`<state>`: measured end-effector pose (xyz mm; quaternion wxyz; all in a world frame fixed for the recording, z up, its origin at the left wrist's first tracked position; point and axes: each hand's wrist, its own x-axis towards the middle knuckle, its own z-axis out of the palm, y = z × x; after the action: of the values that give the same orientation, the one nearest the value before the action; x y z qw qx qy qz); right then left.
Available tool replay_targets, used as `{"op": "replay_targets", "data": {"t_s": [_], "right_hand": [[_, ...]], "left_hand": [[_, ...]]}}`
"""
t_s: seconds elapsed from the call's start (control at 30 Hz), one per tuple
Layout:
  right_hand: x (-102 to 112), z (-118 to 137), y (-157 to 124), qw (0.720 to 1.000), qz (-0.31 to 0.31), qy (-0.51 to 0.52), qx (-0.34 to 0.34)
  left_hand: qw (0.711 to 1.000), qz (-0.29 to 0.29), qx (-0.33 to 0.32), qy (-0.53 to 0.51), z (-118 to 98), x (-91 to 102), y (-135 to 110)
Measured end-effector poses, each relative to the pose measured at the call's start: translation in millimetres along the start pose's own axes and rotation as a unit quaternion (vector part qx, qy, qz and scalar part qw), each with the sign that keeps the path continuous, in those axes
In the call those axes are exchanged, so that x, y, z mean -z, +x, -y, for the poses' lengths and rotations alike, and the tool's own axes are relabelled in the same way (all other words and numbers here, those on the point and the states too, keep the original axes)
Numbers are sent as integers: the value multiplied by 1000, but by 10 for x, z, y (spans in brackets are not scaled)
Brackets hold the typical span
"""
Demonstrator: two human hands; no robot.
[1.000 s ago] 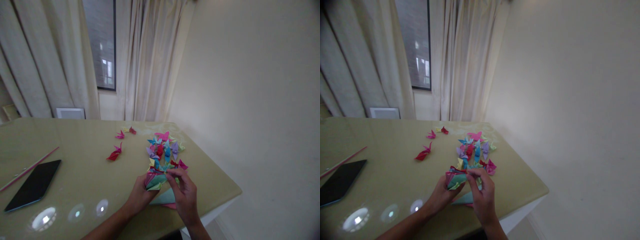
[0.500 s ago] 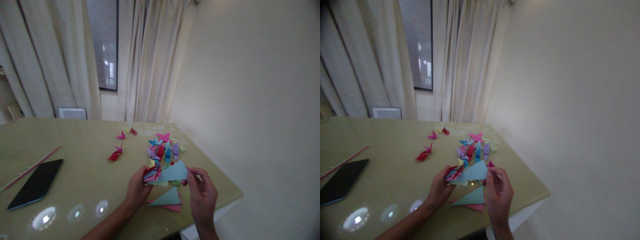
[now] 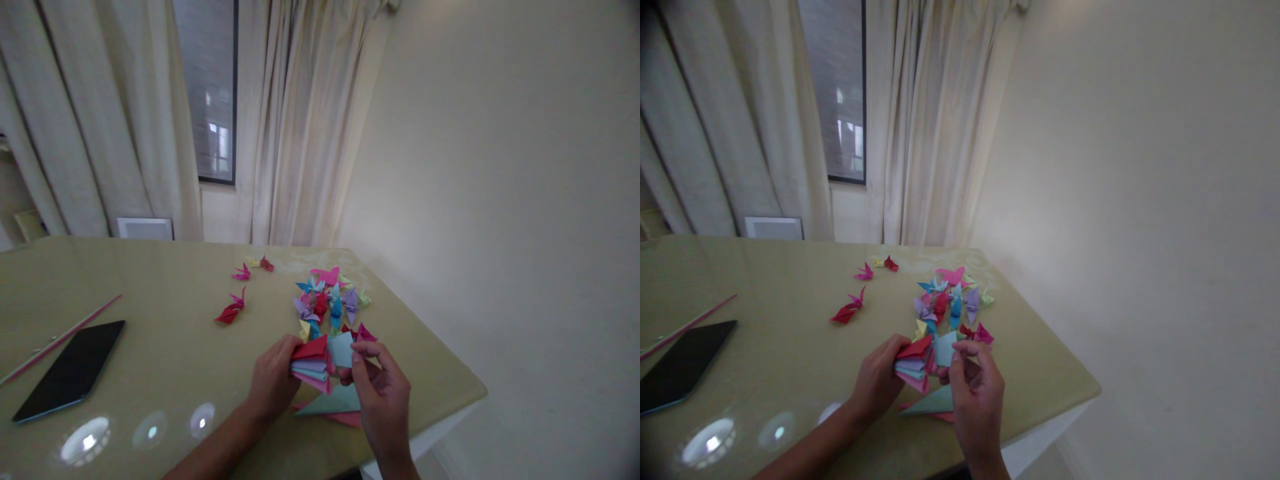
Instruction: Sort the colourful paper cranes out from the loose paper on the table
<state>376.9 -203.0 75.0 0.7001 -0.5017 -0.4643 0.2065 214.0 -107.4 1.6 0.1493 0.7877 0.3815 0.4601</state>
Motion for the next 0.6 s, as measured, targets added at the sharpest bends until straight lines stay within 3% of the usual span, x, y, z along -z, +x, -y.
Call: {"op": "replay_targets", "data": {"t_s": [0.13, 0.3, 0.4, 0.5, 0.6], "right_hand": [[-71, 3, -62, 999, 28, 22, -41], [-134, -34, -122, 993, 101, -10, -52], [-56, -52, -94, 991, 88, -93, 26], [36, -56, -54, 974, 57, -154, 160], [31, -80, -36, 930, 162, -217, 247]], "left_hand": [[1000, -12, 15, -19, -19, 21, 17], [999, -26, -21, -32, -15, 43, 31], [998, 5, 26, -50, -34, 39, 48], [986, 59, 87, -129, -75, 34, 73], [964, 84, 119, -222, -103, 17, 82]]}}
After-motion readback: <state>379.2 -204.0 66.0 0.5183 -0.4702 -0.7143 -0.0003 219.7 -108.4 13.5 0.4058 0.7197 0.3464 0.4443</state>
